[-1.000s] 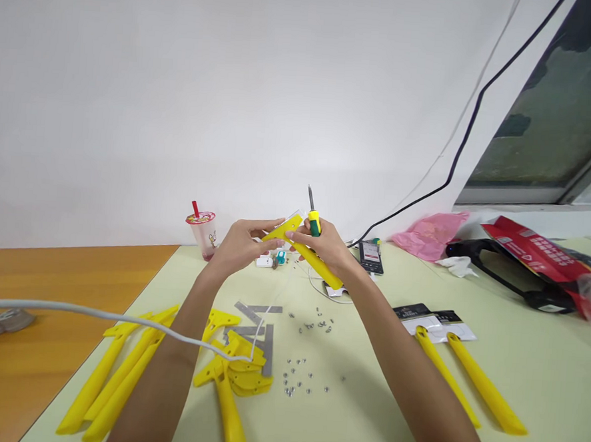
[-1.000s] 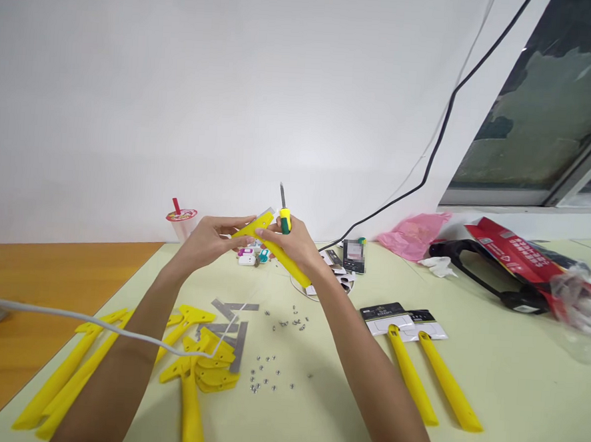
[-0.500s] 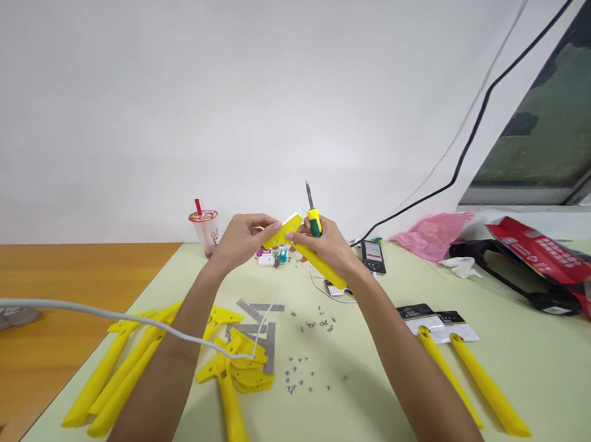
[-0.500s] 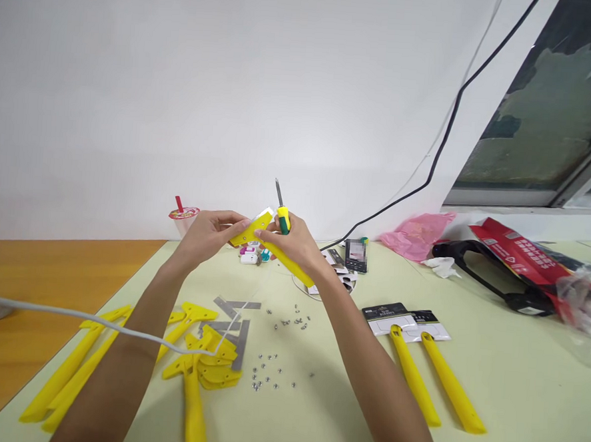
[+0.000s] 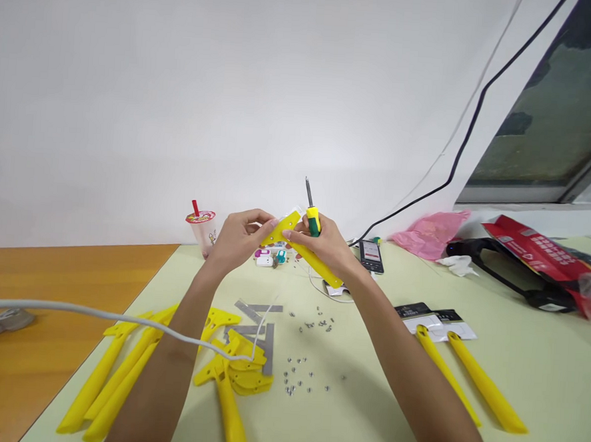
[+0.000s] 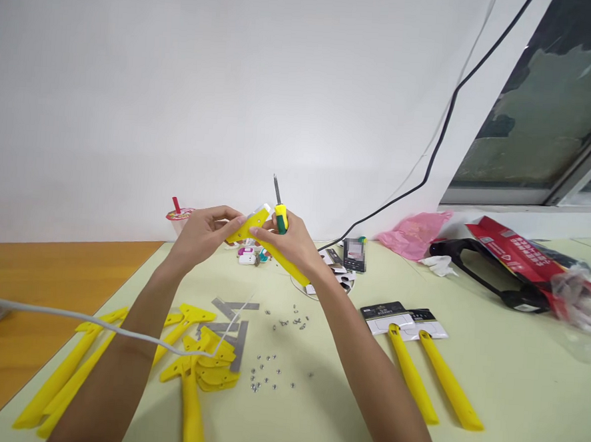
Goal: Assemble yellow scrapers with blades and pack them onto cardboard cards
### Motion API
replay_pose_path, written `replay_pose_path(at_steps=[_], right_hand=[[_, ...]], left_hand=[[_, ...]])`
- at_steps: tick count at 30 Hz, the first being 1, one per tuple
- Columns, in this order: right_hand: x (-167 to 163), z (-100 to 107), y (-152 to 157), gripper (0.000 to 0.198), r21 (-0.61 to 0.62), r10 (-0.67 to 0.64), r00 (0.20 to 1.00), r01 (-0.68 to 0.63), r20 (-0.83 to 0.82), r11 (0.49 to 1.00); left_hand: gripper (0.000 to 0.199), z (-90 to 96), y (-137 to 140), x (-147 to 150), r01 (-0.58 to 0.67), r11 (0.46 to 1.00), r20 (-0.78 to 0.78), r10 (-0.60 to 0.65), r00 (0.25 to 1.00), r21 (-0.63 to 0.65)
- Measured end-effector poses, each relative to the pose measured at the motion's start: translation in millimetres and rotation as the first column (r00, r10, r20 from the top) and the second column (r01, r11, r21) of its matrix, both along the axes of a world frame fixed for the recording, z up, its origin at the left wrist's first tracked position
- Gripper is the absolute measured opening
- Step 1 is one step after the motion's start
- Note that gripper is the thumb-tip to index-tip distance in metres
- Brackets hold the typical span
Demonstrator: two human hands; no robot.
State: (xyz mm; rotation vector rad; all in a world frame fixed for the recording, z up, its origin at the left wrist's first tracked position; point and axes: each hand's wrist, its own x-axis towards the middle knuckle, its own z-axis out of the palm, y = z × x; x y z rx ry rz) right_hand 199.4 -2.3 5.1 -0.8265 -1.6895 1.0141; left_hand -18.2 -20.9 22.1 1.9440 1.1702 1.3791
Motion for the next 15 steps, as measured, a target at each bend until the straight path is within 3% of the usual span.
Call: replay_pose_path(at_steps=[15], right_hand=[[-0.4,5.8,-8.4,0.043,-0.046,-0.023,0.997,0.020,-0.067,0.999]], left_hand=[[0.038,4.6,-5.4,-2.8,0.015,1.000,0.011,-0.014,1.000,-0.015]])
